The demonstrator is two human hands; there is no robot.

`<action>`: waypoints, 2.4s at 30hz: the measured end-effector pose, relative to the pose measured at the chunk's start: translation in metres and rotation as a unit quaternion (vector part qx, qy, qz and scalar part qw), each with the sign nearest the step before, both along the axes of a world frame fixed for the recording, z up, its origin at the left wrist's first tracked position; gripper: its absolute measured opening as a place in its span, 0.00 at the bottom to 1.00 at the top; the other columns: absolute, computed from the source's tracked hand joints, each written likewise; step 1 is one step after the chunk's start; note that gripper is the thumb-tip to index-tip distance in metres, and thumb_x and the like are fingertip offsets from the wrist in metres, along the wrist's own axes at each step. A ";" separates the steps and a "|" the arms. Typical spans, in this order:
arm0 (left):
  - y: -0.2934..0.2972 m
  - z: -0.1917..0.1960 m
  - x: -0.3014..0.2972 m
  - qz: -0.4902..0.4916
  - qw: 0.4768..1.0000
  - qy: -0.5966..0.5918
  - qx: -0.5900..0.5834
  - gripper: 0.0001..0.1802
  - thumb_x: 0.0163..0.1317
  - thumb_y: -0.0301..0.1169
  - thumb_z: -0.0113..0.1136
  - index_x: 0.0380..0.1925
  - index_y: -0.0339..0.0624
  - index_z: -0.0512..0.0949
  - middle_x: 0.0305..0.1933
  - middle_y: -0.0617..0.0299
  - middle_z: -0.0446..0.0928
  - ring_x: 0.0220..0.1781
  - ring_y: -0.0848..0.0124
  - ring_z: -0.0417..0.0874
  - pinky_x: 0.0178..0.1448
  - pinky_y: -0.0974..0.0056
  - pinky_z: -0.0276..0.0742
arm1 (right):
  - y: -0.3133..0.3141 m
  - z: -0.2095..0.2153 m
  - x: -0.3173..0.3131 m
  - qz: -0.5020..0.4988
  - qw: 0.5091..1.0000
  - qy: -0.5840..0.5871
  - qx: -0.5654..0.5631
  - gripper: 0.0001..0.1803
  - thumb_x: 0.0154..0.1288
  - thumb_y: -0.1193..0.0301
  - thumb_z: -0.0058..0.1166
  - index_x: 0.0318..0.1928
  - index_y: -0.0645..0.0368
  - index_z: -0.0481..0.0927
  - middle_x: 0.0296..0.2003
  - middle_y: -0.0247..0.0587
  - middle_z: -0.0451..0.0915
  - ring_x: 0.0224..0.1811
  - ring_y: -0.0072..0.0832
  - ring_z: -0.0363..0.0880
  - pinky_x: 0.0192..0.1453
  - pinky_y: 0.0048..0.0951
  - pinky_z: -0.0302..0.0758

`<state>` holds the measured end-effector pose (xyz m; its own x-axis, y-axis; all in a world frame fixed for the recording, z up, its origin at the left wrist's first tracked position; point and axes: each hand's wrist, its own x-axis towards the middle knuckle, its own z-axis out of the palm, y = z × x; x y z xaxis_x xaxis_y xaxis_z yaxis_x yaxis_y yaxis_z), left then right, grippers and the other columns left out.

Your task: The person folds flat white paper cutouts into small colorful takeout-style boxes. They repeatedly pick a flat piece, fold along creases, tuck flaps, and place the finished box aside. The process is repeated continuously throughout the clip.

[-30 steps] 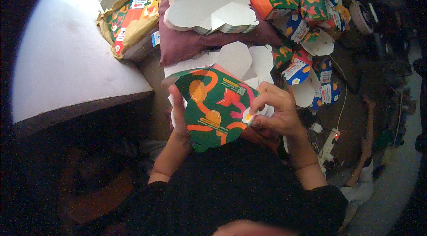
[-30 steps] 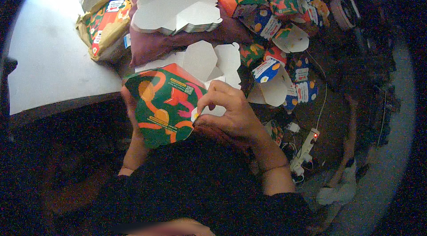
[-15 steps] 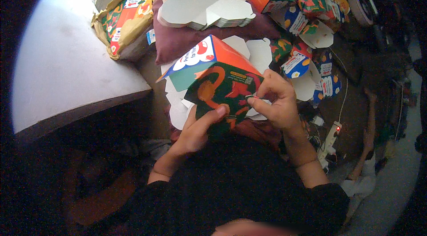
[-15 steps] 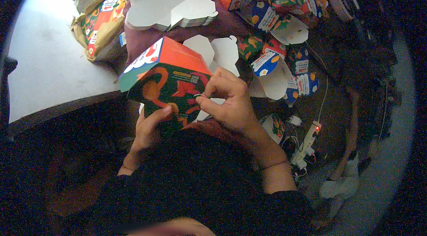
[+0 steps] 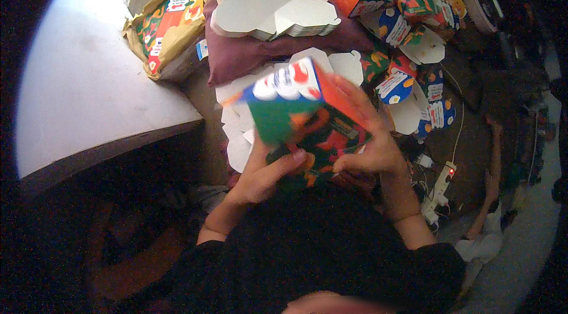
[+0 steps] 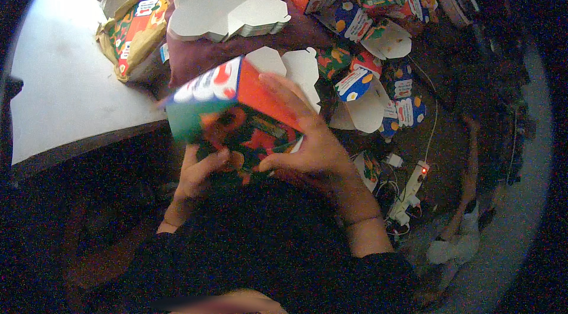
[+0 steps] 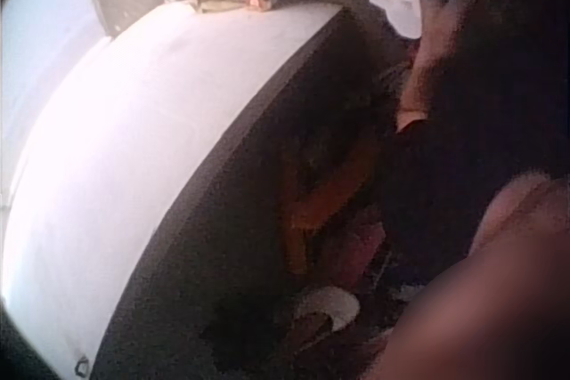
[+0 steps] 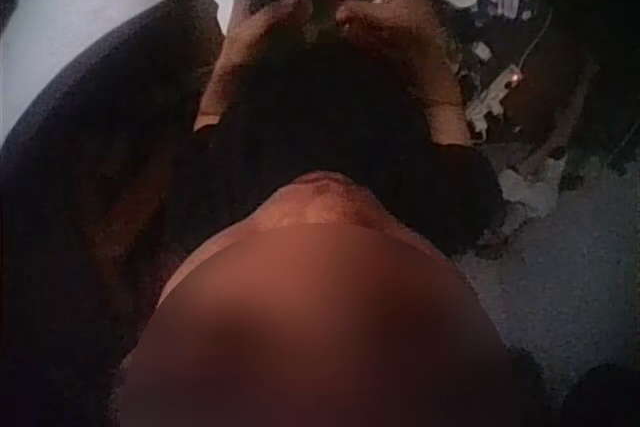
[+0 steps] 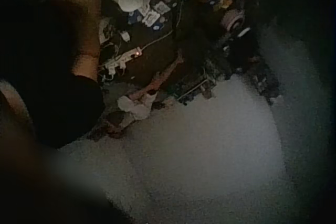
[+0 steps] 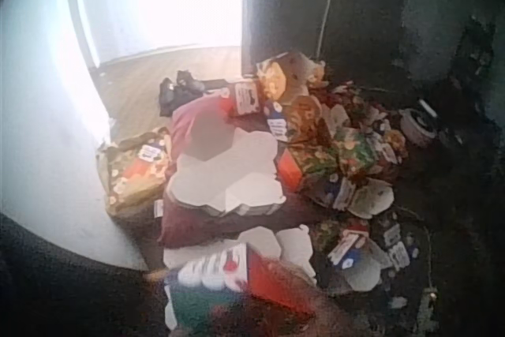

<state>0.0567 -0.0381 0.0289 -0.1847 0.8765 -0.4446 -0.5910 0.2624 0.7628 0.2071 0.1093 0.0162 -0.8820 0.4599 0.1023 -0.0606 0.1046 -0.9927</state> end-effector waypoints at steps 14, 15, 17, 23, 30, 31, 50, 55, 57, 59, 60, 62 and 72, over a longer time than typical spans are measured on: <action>0.008 0.003 -0.010 -0.214 0.975 -0.058 -0.024 0.28 0.63 0.33 0.51 0.60 0.34 0.57 0.57 0.53 0.66 0.60 0.67 0.67 0.62 0.64 0.65 | 0.024 0.008 0.001 0.020 0.976 -0.010 0.215 0.10 0.46 0.77 0.64 0.33 0.63 0.82 0.30 0.42 0.83 0.32 0.31 0.83 0.38 0.26 0.77; 0.007 -0.002 -0.011 -0.223 0.972 -0.065 -0.045 0.30 0.61 0.33 0.52 0.61 0.33 0.57 0.59 0.52 0.65 0.61 0.66 0.67 0.62 0.62 0.65 | 0.023 0.007 0.003 0.009 0.975 -0.012 0.221 0.10 0.48 0.77 0.63 0.34 0.62 0.82 0.29 0.42 0.83 0.31 0.31 0.83 0.36 0.26 0.76; 0.007 -0.012 -0.016 -0.197 0.971 -0.134 -0.033 0.34 0.58 0.37 0.54 0.62 0.33 0.57 0.61 0.50 0.65 0.62 0.63 0.67 0.63 0.59 0.65 | 0.021 0.003 0.005 -0.012 0.972 -0.013 0.233 0.09 0.50 0.76 0.62 0.35 0.61 0.83 0.28 0.41 0.82 0.29 0.32 0.82 0.33 0.27 0.76; 0.003 -0.018 -0.011 -0.052 0.970 -0.215 0.097 0.38 0.51 0.41 0.56 0.60 0.33 0.60 0.57 0.48 0.69 0.56 0.57 0.74 0.61 0.55 0.69 | 0.014 0.000 0.003 -0.150 0.965 0.035 0.210 0.17 0.50 0.81 0.59 0.44 0.61 0.81 0.28 0.42 0.80 0.29 0.29 0.80 0.34 0.25 0.75; 0.000 0.012 -0.015 -0.043 0.986 -0.130 -0.094 0.24 0.57 0.30 0.56 0.52 0.30 0.68 0.48 0.51 0.76 0.48 0.63 0.79 0.54 0.61 0.75 | 0.018 0.018 0.009 0.030 0.938 0.059 0.339 0.13 0.51 0.73 0.60 0.40 0.53 0.83 0.40 0.49 0.82 0.29 0.32 0.82 0.28 0.25 0.74; 0.000 0.012 -0.015 -0.039 0.986 -0.119 -0.107 0.25 0.54 0.30 0.57 0.52 0.29 0.68 0.48 0.49 0.76 0.47 0.61 0.80 0.54 0.59 0.75 | 0.017 0.021 0.011 0.041 0.935 0.044 0.350 0.12 0.51 0.72 0.60 0.39 0.52 0.83 0.40 0.48 0.82 0.29 0.32 0.82 0.28 0.24 0.74; 0.015 0.003 -0.014 -0.197 0.976 -0.057 0.077 0.23 0.59 0.31 0.55 0.53 0.37 0.65 0.52 0.56 0.69 0.55 0.69 0.71 0.59 0.64 0.65 | 0.001 -0.002 0.025 0.021 0.994 -0.080 -0.070 0.41 0.42 0.66 0.70 0.59 0.64 0.66 0.52 0.48 0.75 0.53 0.33 0.74 0.61 0.35 0.65; 0.029 0.006 -0.016 -0.320 0.887 0.262 0.209 0.13 0.62 0.29 0.53 0.46 0.40 0.73 0.42 0.53 0.76 0.48 0.65 0.77 0.55 0.63 0.69 | 0.022 -0.001 0.023 0.207 0.958 -0.160 -0.114 0.62 0.35 0.64 0.72 0.70 0.54 0.45 0.58 0.49 0.68 0.58 0.38 0.70 0.63 0.40 0.64; 0.026 0.006 -0.022 -0.217 0.898 0.329 0.195 0.12 0.60 0.28 0.54 0.44 0.38 0.74 0.40 0.54 0.78 0.45 0.64 0.79 0.53 0.64 0.70 | 0.035 0.005 0.023 0.180 0.974 -0.130 -0.040 0.62 0.35 0.65 0.72 0.69 0.54 0.46 0.61 0.49 0.65 0.61 0.38 0.67 0.63 0.40 0.64; 0.021 -0.001 -0.034 -0.047 0.897 0.405 0.168 0.12 0.58 0.26 0.56 0.43 0.36 0.74 0.37 0.54 0.80 0.43 0.63 0.80 0.52 0.65 0.71 | 0.049 0.015 0.020 0.097 0.989 -0.112 0.017 0.62 0.33 0.65 0.73 0.69 0.57 0.48 0.65 0.48 0.59 0.66 0.36 0.60 0.65 0.38 0.62; 0.022 -0.010 -0.041 0.078 0.880 0.441 0.157 0.12 0.58 0.25 0.56 0.42 0.35 0.75 0.35 0.54 0.81 0.42 0.63 0.81 0.51 0.65 0.71 | 0.062 0.022 0.018 0.046 0.985 -0.088 0.139 0.63 0.32 0.64 0.74 0.68 0.59 0.48 0.66 0.45 0.57 0.68 0.34 0.56 0.67 0.37 0.60; 0.025 -0.036 -0.058 0.192 0.878 0.427 0.096 0.14 0.57 0.29 0.59 0.42 0.33 0.74 0.40 0.51 0.79 0.45 0.61 0.80 0.54 0.62 0.70 | 0.079 0.029 0.003 -0.094 0.991 -0.020 0.096 0.64 0.33 0.66 0.76 0.69 0.59 0.47 0.66 0.45 0.57 0.67 0.34 0.57 0.68 0.37 0.59; 0.001 -0.133 -0.057 -0.030 0.634 0.711 -0.301 0.45 0.43 0.46 0.70 0.58 0.35 0.62 0.62 0.48 0.61 0.62 0.51 0.62 0.60 0.50 0.62 | 0.077 -0.043 -0.035 -0.248 0.911 -0.150 0.292 0.49 0.54 0.61 0.62 0.67 0.68 0.46 0.61 0.63 0.61 0.64 0.47 0.61 0.64 0.38 0.62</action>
<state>-0.0008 -0.0374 -0.1038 -0.7488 0.6514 -0.1226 0.6080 0.7487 0.2642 0.1720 0.1861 -0.0271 -0.6097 0.7537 0.2454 0.4030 0.5614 -0.7228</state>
